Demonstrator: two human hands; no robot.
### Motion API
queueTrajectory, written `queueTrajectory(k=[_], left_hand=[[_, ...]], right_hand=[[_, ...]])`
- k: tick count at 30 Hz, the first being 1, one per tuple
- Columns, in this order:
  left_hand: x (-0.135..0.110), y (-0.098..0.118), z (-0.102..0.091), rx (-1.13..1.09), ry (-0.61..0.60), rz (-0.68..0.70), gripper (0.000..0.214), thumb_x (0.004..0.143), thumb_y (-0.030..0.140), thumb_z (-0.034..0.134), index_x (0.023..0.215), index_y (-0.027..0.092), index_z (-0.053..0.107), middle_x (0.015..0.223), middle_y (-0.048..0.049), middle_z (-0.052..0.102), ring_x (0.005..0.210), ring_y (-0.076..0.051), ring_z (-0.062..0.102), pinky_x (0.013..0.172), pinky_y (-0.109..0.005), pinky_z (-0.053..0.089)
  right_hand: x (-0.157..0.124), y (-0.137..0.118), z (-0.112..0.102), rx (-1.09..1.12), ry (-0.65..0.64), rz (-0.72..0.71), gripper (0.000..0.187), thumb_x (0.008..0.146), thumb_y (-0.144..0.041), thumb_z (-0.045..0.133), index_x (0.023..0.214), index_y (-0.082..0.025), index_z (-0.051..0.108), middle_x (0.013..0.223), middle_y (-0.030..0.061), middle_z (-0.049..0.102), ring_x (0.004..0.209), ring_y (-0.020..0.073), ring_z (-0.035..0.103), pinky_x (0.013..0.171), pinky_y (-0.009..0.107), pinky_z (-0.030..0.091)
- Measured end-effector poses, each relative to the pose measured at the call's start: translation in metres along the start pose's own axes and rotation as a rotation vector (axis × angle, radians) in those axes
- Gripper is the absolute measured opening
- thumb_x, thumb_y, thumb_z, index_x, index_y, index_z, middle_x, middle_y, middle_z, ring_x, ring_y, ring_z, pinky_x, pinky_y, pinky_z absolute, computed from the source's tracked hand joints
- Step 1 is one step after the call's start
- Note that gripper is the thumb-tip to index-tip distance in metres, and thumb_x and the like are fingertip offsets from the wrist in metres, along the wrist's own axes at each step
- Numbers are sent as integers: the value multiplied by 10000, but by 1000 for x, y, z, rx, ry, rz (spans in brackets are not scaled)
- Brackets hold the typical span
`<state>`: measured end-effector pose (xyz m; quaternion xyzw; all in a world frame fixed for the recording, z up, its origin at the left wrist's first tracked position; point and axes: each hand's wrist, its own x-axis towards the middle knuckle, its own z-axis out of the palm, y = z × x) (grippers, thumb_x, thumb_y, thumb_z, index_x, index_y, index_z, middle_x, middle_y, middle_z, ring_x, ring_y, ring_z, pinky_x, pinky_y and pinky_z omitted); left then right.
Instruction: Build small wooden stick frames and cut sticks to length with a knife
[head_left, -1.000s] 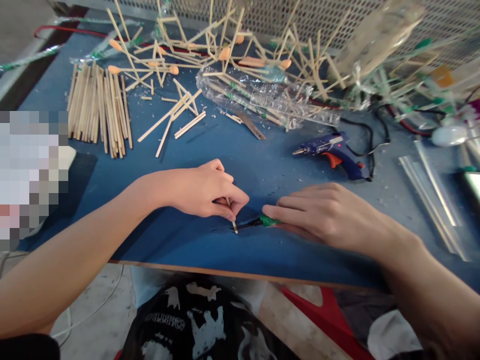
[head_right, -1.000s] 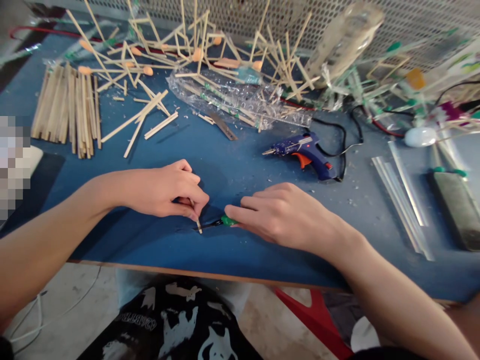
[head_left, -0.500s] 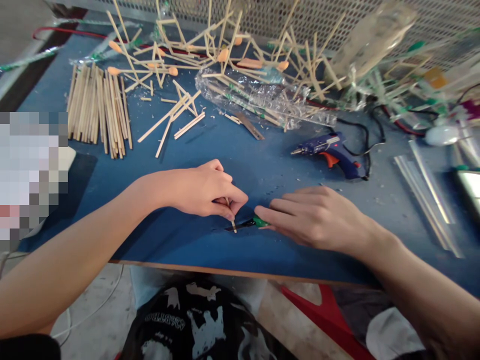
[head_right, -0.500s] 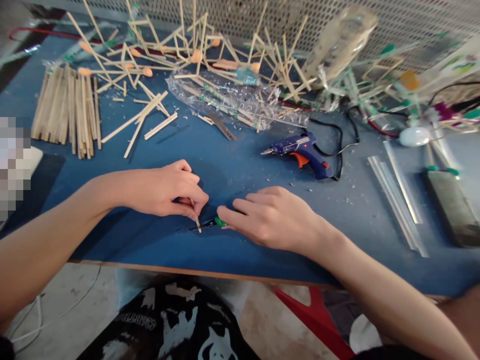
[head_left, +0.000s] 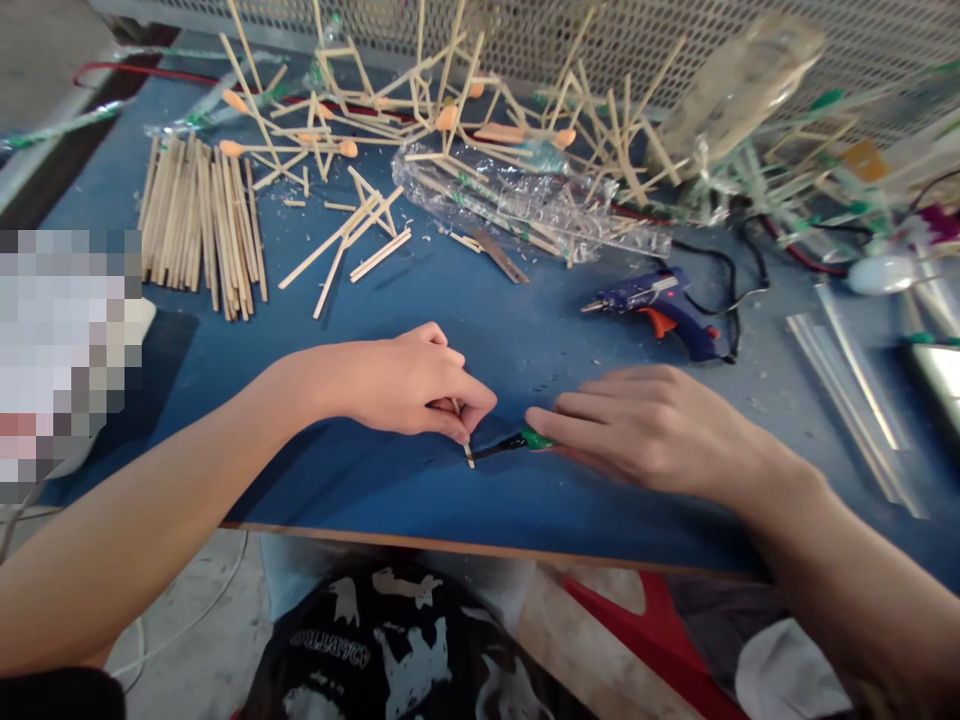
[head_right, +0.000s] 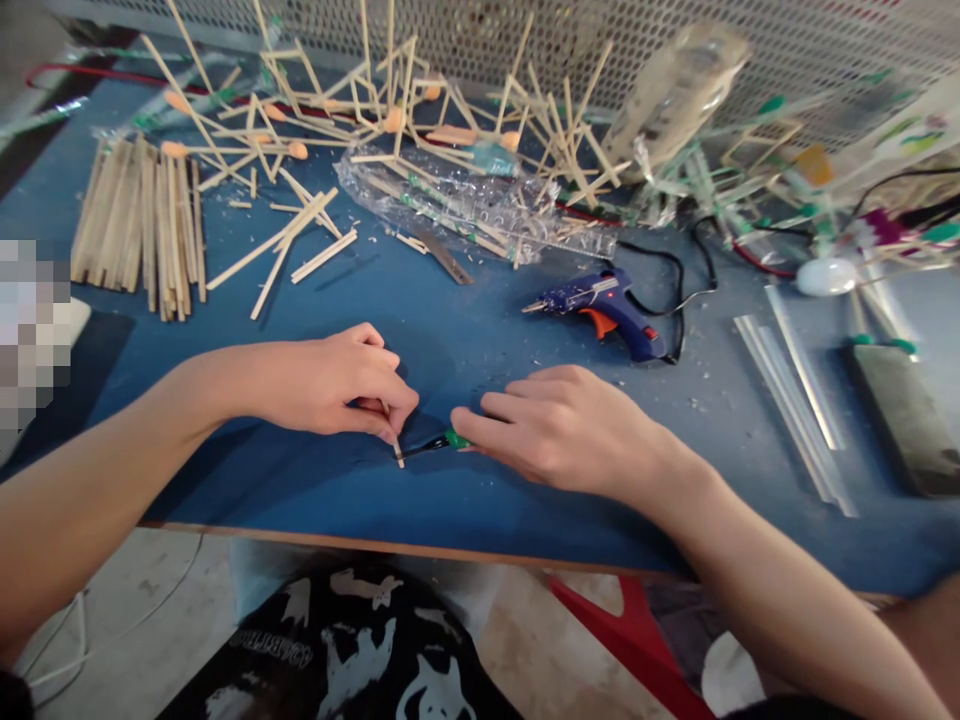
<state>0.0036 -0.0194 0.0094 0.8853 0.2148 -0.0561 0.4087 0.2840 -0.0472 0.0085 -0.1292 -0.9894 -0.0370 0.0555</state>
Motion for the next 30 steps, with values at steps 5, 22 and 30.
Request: queueTrajectory(k=[5,22,30], left_hand=[[-1,-2,1,-8,3,6,174,1019,322,571,875,264,651,746,79,712,769,-127,571,1007,-330,214],[1,-4,4,-5,48,29,126,980,304,608,880,275,678,812,62,753,805,-140,612,969,-342,231],[0,-1,3,6,50,36,149,1001,322,586,891,268,670,817,62,772,812,-147,610,971,-352,232]], right_hand=[[-3,3,-1,-17,-10,9,187,1061,-235,492,1136,-187,656,719,-25,634,599,129,535,579,328,339],[-3,-1,-3,-54,3,-32,184,1053,-202,491,1128,-168,655,701,-23,621,576,123,520,561,325,336],[-1,-1,-6,1,-28,21,208,1068,-247,480,1140,-180,664,720,-25,635,583,130,537,574,333,349]])
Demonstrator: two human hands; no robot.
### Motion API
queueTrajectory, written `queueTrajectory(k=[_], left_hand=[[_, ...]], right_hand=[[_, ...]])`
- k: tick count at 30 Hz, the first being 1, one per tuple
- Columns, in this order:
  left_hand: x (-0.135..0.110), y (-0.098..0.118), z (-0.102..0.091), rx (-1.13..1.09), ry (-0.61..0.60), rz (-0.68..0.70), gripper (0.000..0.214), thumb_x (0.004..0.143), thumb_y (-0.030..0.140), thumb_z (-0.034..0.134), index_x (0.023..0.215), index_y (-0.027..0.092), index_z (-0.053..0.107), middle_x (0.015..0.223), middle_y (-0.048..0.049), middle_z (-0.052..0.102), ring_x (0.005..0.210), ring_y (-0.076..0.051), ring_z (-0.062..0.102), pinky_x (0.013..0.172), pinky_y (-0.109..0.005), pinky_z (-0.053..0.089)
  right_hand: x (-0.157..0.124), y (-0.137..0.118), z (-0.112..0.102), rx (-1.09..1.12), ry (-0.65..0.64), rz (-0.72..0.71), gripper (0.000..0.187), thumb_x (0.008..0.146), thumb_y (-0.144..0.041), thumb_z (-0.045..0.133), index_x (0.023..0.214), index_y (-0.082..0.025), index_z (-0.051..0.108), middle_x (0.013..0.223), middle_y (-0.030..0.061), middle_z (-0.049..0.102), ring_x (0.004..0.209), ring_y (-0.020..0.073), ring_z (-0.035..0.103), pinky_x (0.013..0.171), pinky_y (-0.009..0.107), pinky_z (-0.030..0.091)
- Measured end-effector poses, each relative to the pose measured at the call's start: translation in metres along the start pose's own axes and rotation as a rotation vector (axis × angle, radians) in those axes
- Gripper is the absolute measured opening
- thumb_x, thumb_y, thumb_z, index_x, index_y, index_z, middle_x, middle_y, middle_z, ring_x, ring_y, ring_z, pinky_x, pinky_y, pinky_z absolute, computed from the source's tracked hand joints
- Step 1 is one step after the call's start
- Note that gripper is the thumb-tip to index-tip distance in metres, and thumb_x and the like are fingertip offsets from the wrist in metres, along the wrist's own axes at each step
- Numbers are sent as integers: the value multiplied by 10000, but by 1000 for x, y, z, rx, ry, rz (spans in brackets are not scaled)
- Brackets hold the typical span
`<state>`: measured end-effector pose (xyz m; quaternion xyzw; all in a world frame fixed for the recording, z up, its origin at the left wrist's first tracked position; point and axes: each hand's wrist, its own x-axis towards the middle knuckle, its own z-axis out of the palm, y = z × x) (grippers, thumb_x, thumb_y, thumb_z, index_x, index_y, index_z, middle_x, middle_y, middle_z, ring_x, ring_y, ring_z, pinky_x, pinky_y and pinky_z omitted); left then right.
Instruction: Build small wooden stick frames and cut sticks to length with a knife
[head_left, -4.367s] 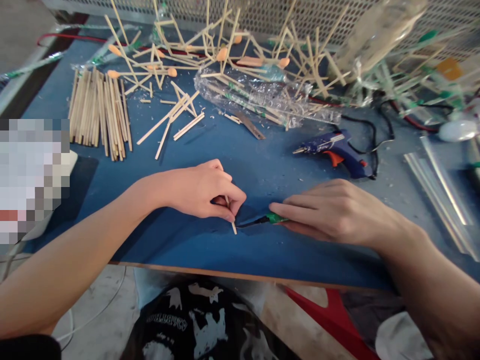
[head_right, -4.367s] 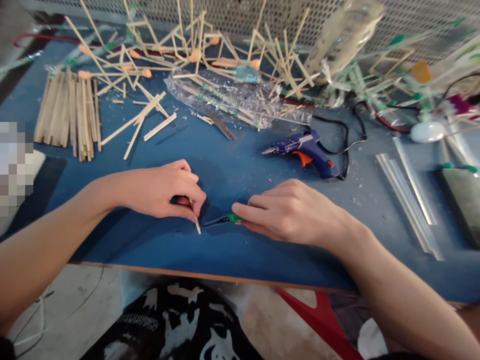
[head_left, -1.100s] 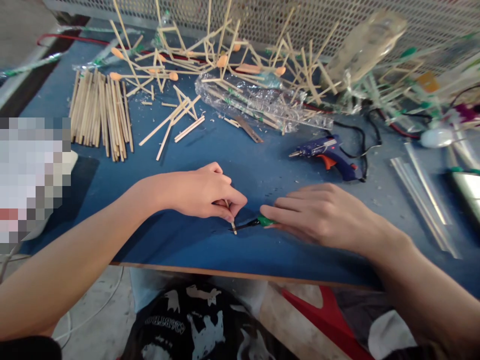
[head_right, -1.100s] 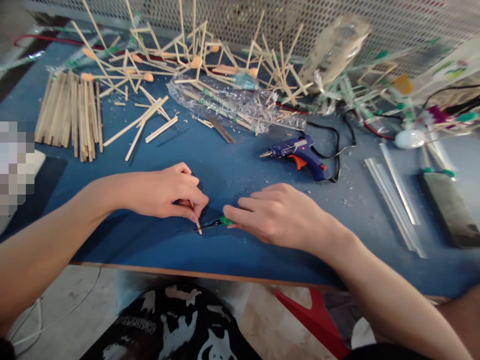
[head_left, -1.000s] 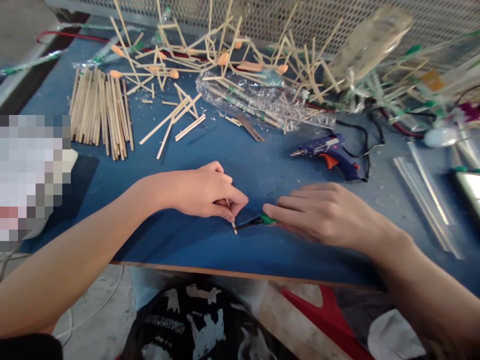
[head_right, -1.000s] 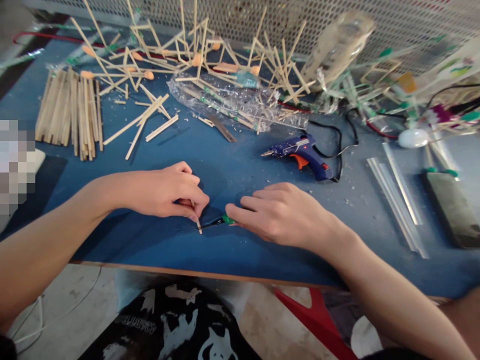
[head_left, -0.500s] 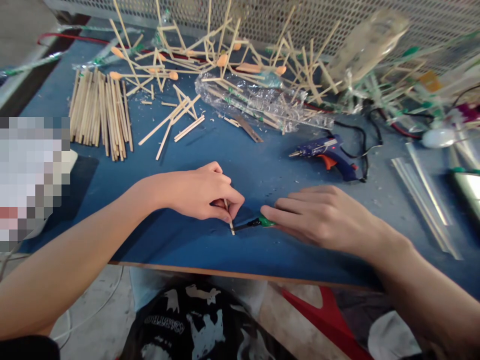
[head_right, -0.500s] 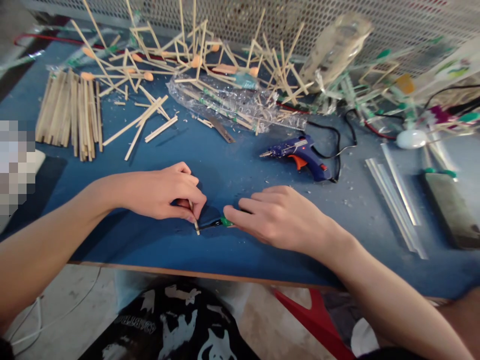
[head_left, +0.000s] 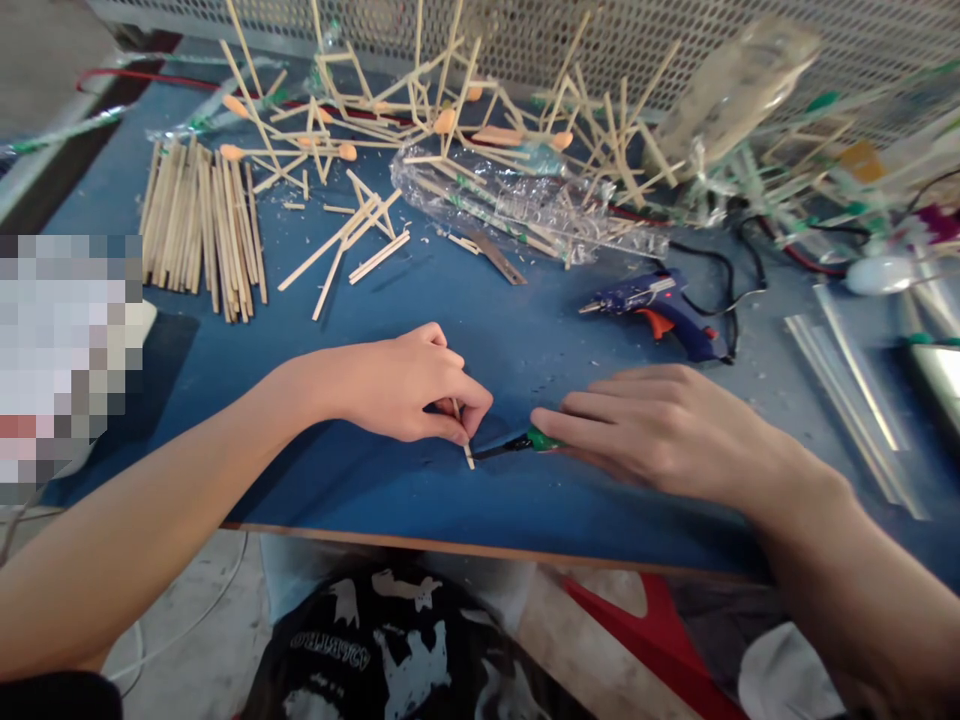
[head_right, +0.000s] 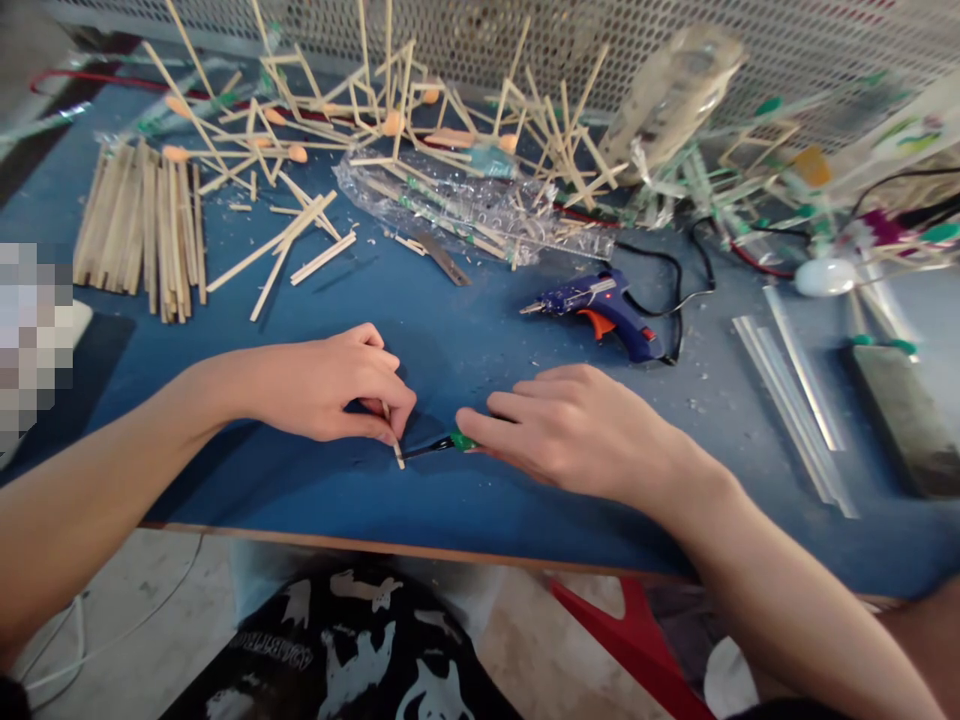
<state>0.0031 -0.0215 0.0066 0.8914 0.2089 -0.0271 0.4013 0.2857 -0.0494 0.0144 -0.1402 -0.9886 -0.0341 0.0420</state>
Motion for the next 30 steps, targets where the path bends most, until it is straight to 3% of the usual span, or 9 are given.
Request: queueTrajectory(k=[5,13,30], left_hand=[[-2,2,0,-8,13,-6,133,991,282,612,876,247,670,814,67,766,822,-131,611,964,-343,232],[2,-4,1,-29,-8,3,179,987,373,606,881,257,691,824,23,776,807,-167,616,992,-391,253],[3,-2,7,39,-2,5,169,988,373,595,877,280,683,743,88,715,742,-123,600,1013,-350,214]], right_hand=[[0,-2,1,-20,9,16,207,1068,-242,476,1130,-180,664,706,-28,614,574,127,528,564,332,334],[-7,15,17,132,68,-52,215,1070,-308,494,1151,-158,625,751,-3,667,578,132,559,554,331,331],[-10,18,28,207,134,-55,169,1031,-309,583,1163,-206,606,803,-6,753,610,138,662,537,317,359]])
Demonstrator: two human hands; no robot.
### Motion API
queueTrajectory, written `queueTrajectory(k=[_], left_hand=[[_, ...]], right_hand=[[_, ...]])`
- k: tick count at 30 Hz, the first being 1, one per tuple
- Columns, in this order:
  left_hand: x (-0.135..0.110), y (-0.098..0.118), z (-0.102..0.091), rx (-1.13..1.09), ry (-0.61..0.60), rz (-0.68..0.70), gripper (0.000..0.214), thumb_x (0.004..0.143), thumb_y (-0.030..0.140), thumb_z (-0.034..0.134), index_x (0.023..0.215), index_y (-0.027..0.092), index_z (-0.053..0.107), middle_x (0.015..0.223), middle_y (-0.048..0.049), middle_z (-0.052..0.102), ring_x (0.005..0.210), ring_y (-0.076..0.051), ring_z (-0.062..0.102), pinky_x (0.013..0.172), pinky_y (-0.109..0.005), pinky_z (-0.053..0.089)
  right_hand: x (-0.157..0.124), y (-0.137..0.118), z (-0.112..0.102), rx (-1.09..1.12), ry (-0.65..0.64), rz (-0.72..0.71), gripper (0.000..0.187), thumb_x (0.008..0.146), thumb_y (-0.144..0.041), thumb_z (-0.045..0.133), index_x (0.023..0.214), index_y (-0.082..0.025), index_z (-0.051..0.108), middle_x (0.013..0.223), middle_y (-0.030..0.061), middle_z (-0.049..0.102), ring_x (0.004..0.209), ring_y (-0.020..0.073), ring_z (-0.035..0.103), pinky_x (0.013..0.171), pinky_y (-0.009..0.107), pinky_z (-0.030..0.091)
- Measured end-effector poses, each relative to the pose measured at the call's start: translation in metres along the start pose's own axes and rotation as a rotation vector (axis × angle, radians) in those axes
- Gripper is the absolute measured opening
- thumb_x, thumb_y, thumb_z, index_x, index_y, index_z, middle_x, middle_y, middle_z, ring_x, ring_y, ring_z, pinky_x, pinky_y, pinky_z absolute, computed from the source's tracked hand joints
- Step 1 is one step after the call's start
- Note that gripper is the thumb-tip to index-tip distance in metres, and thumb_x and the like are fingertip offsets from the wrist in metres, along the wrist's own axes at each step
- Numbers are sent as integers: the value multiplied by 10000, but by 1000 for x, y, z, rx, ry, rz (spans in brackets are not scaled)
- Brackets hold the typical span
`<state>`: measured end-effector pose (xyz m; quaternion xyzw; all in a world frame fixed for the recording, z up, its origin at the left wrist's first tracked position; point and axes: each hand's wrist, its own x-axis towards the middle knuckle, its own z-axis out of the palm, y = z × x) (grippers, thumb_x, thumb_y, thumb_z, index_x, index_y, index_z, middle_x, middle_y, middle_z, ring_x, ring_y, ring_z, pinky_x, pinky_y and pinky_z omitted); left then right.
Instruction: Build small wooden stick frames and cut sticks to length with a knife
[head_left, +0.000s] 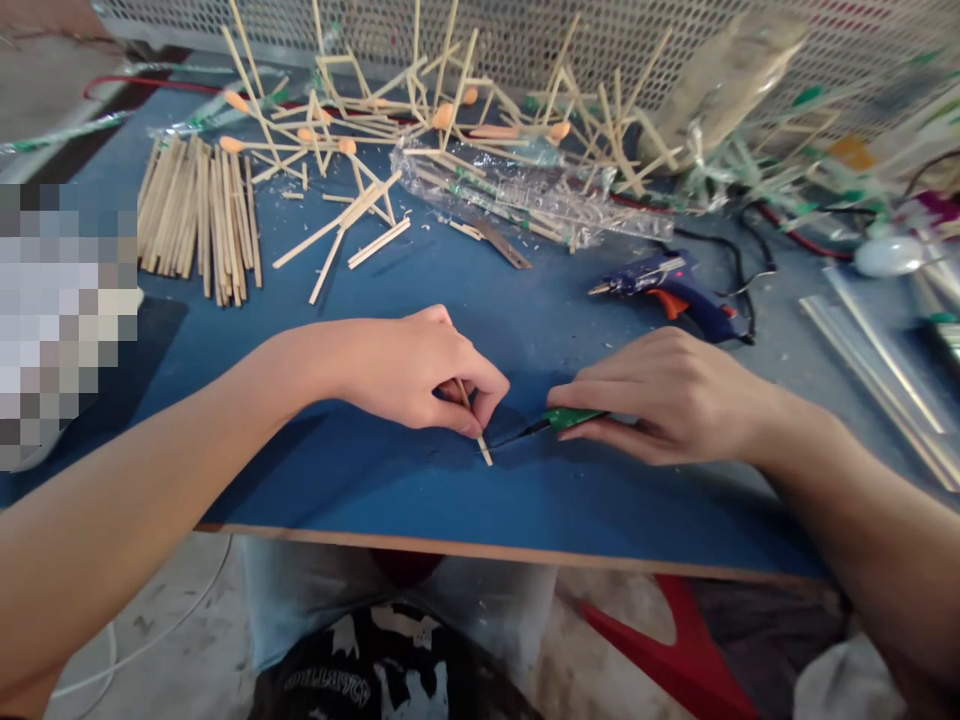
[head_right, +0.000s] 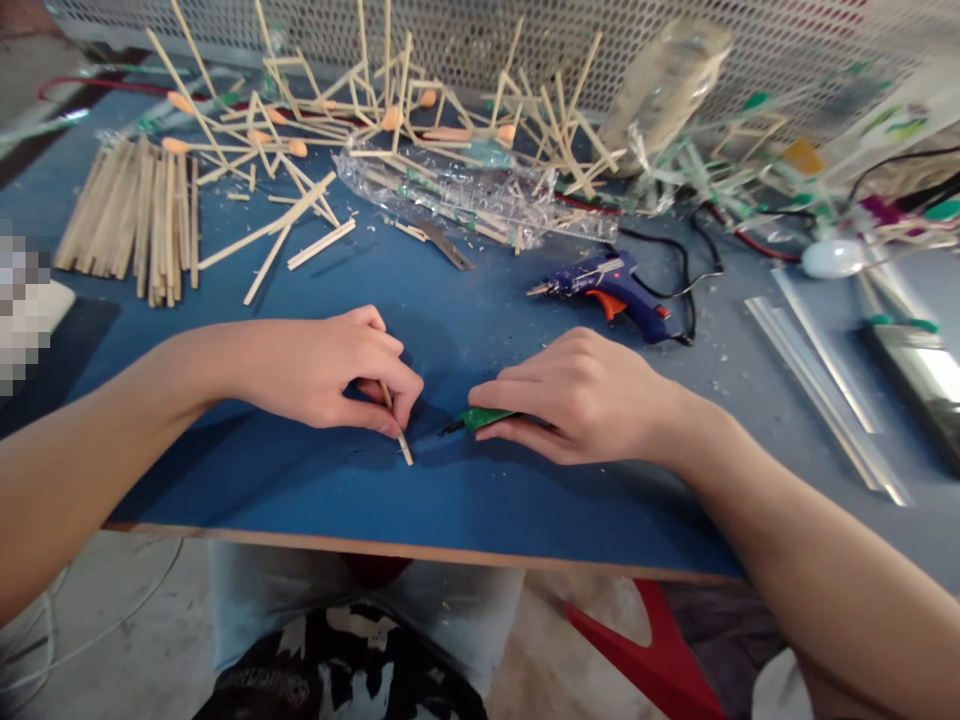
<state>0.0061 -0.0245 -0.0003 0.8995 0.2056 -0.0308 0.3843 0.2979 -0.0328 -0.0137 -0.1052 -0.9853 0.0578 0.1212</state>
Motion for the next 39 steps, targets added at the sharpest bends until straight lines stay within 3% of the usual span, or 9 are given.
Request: queueTrajectory(k=[8,10,11,15,17,19,21,25,39], left_hand=[[-2,5,-1,12,-14,-8,177,986,379,596,890,267,695,796,78,747,793,-123,627,979,-346,219],[-3,6,0,27,-7,-6,165,986,358,601,888,260,692,792,83,740,793,-115,626,974,-341,223],[-3,6,0,31,-3,-2,159,983,351,606,884,258,688,780,87,733,782,-111,622,976,-340,226],[-4,1,2,22,6,20,165,972,378,615,871,264,679,731,82,716,729,-117,601,996,-351,245],[-3,-1,3,20,14,36,166,962,395,622,872,270,685,732,72,718,723,-122,602,997,-356,257],[-3,-3,3,20,31,47,165,949,405,634,873,275,700,737,66,721,726,-123,610,992,-354,268],[-2,-4,3,25,45,50,160,935,410,648,871,278,714,738,63,722,734,-124,619,985,-350,278],[-2,-4,2,30,52,43,164,922,425,655,876,284,726,708,69,708,730,-124,625,988,-343,287],[-1,-4,0,-7,39,49,208,941,454,624,877,285,728,723,58,718,717,-123,623,1017,-344,284]], right_hand=[[4,-1,-2,122,13,25,182,999,-316,638,1142,-206,642,785,-4,756,590,130,675,517,294,394],[-1,1,-10,212,98,35,174,1025,-352,581,1108,-217,653,744,5,737,586,133,672,539,281,459],[-5,3,-15,247,200,55,197,1045,-364,529,1083,-223,660,711,11,717,588,139,672,564,280,497],[-19,14,-31,81,526,106,168,992,-359,591,1038,-244,705,719,29,703,554,137,627,511,280,481],[-19,15,-29,77,466,88,137,966,-338,633,1037,-240,697,679,14,692,532,142,621,503,286,466],[-12,13,-20,41,224,34,153,945,-322,680,1064,-227,671,711,11,721,549,146,638,528,294,452],[-3,7,-11,33,79,-2,171,964,-338,670,1064,-202,650,704,1,713,528,133,616,515,294,395],[8,-2,-4,-22,55,-49,199,1002,-362,630,1020,-164,637,677,-9,680,523,111,595,501,296,302],[1,0,-8,-116,-51,4,217,1031,-384,583,1016,-174,635,723,-3,684,560,115,578,536,318,272]])
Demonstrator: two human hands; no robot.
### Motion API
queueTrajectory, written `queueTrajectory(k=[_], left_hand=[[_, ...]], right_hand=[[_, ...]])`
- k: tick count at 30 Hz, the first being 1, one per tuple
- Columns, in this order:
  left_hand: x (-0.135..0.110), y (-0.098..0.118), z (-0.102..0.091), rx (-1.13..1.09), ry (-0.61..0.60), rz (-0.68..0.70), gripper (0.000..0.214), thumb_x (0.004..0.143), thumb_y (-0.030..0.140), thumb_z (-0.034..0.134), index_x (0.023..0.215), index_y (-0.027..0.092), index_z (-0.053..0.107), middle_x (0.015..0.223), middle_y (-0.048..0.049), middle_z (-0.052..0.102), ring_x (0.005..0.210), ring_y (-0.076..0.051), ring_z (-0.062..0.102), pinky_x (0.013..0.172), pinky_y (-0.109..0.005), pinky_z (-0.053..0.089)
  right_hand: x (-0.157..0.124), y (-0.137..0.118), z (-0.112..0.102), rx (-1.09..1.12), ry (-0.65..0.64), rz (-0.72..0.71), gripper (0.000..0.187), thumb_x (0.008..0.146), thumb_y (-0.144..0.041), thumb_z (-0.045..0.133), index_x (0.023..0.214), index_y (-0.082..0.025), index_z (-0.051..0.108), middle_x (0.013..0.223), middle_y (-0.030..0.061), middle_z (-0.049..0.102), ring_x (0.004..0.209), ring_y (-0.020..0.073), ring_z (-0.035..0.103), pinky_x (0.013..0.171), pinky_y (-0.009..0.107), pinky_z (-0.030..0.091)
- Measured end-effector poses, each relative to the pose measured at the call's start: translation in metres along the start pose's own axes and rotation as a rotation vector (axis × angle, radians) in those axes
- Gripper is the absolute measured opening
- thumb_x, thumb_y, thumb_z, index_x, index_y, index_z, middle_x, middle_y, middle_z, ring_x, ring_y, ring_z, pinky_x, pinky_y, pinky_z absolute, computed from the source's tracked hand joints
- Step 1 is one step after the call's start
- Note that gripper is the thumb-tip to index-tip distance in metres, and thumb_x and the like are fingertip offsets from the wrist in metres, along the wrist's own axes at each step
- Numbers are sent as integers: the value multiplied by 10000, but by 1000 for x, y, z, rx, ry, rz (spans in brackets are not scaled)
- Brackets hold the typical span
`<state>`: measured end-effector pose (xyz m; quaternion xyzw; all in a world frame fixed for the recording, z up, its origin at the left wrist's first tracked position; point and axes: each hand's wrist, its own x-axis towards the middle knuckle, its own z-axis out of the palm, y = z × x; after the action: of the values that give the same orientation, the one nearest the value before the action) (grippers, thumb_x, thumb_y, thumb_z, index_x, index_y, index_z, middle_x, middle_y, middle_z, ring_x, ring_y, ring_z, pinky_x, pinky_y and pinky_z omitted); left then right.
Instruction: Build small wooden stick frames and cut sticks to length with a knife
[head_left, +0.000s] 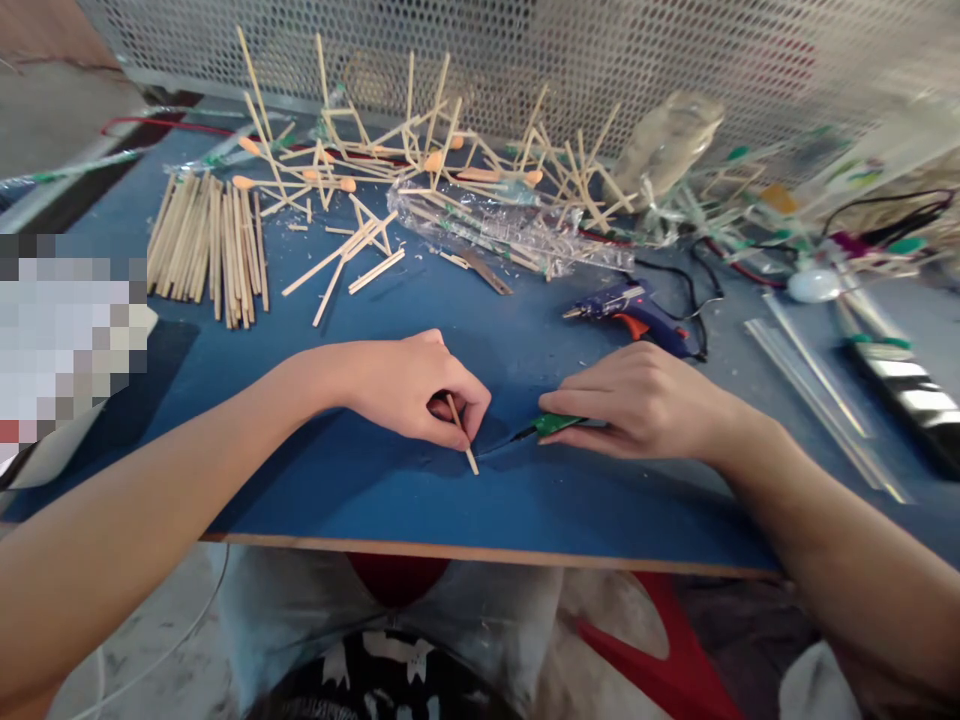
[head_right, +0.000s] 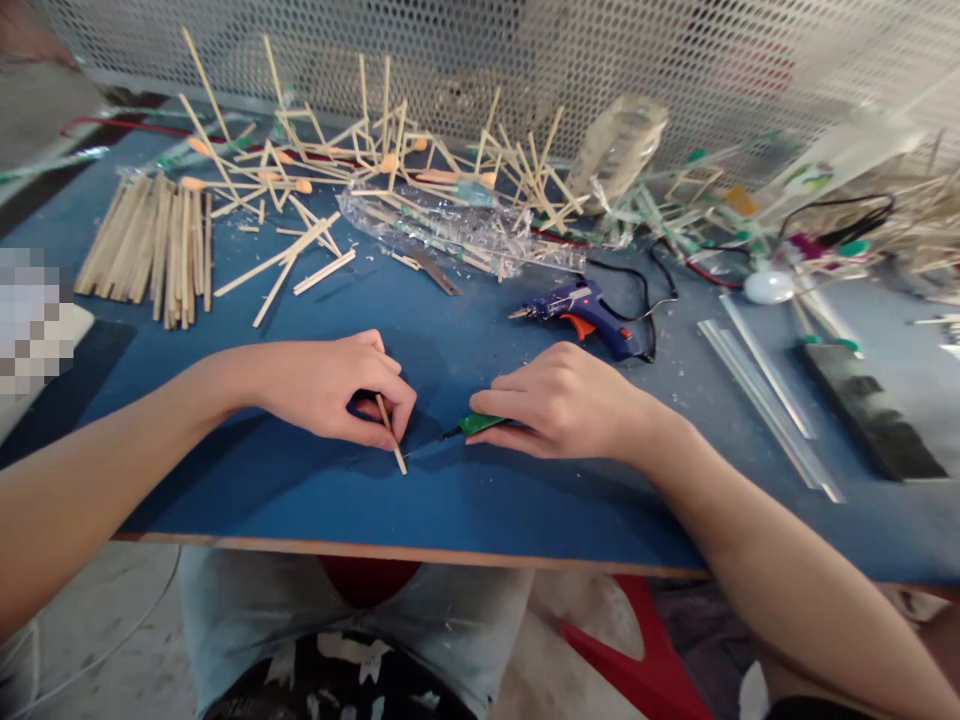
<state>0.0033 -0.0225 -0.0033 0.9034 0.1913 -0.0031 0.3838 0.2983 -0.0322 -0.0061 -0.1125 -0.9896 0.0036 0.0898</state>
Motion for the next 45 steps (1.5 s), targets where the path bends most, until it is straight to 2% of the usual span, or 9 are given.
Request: queueTrajectory(k=[9,16,30,45], left_hand=[[0,0,0,2,3,6,182,937,434,644,870,283,721,708,69,709,717,-117,629,1016,-348,277],[-1,-1,0,-20,9,18,155,930,412,653,869,288,723,727,67,717,720,-117,631,1000,-340,292],[0,-3,1,-20,23,39,117,913,381,666,861,302,735,696,75,703,698,-117,621,961,-323,316],[0,-4,0,-31,4,23,122,917,382,672,844,297,722,717,87,708,716,-103,632,985,-316,322]], right_hand=[[-1,2,2,27,25,-2,186,1019,-370,608,1043,-185,610,744,-11,694,572,115,591,541,316,283],[1,0,2,37,-13,4,199,1030,-370,585,1020,-175,626,716,-8,673,565,117,583,543,324,270],[3,-2,2,26,-13,6,191,1036,-373,573,1026,-187,617,719,-13,669,566,116,568,550,326,265],[2,-7,-6,22,-44,-13,185,1050,-344,540,1004,-186,625,700,-9,628,556,127,534,551,338,260]])
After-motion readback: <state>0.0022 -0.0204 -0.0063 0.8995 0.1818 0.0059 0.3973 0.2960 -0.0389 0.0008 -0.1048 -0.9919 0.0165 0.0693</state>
